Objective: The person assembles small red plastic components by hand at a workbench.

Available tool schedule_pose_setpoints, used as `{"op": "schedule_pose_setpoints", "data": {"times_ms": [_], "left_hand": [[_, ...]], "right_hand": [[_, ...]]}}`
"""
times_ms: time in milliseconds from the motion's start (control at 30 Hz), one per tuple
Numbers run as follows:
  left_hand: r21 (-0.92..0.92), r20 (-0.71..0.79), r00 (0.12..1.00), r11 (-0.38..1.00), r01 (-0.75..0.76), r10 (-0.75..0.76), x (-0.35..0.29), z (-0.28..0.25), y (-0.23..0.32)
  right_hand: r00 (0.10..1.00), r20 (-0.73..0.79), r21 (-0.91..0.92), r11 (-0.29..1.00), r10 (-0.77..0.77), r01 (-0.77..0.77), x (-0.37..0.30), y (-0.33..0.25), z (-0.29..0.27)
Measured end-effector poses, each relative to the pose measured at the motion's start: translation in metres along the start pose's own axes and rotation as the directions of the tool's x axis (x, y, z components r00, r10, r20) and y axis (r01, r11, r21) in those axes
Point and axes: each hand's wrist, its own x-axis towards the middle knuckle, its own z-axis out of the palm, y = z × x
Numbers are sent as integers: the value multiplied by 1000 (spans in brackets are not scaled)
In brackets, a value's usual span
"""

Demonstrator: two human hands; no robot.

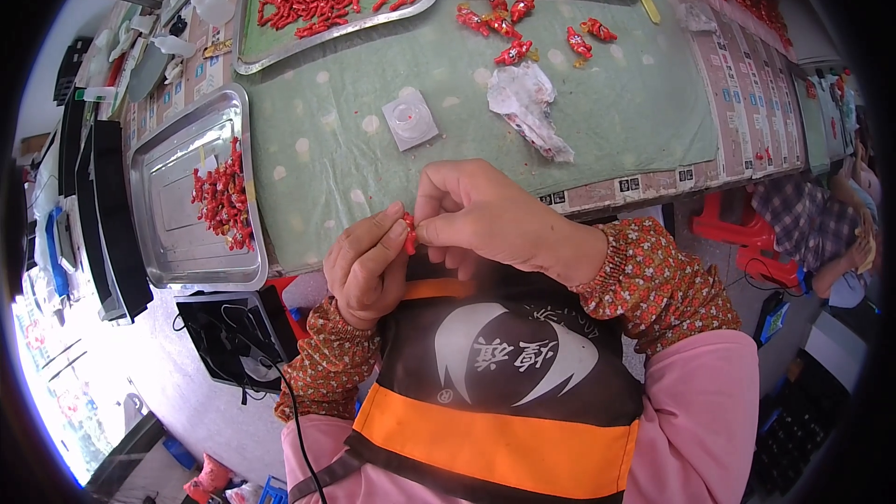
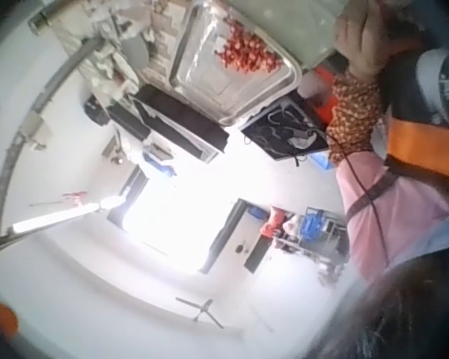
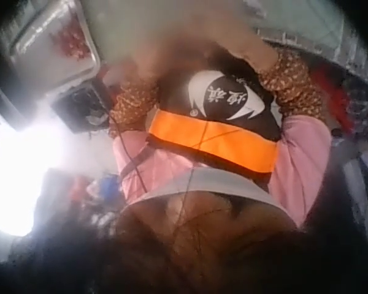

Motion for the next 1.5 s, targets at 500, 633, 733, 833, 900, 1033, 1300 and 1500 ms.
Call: {"op": "schedule_pose_setpoints", "data": {"times_ms": [500,633,733,833,900,1033,1300,1500], "left_hand": [[-663,360,554,212,718,-751,18,-18,32],[-652,454,443,51,756,-773,24,-24,32],[-640,454,424,44,767,-784,26,-25,33],[-635,500,414,2,772,-761,23,-27,29],[-638,503,421,4,770,-755,22,-27,27],[-640,515,416,-13,768,-749,21,-27,24],[-635,521,419,-9,773,-744,23,-26,22],[-657,516,447,-4,753,-730,27,-27,24]], "right_hand": [[754,103,-685,504,-648,527,-8,-3,7],[728,113,-664,493,-676,562,-4,-2,6],[748,105,-633,536,-656,559,-3,-2,6],[790,82,-568,623,-607,538,-1,0,4],[818,68,-520,679,-572,518,-1,1,3],[873,36,-409,790,-487,458,0,1,4],[870,60,-390,791,-489,472,2,1,2],[881,78,-370,807,-466,460,-1,-9,0]]}}
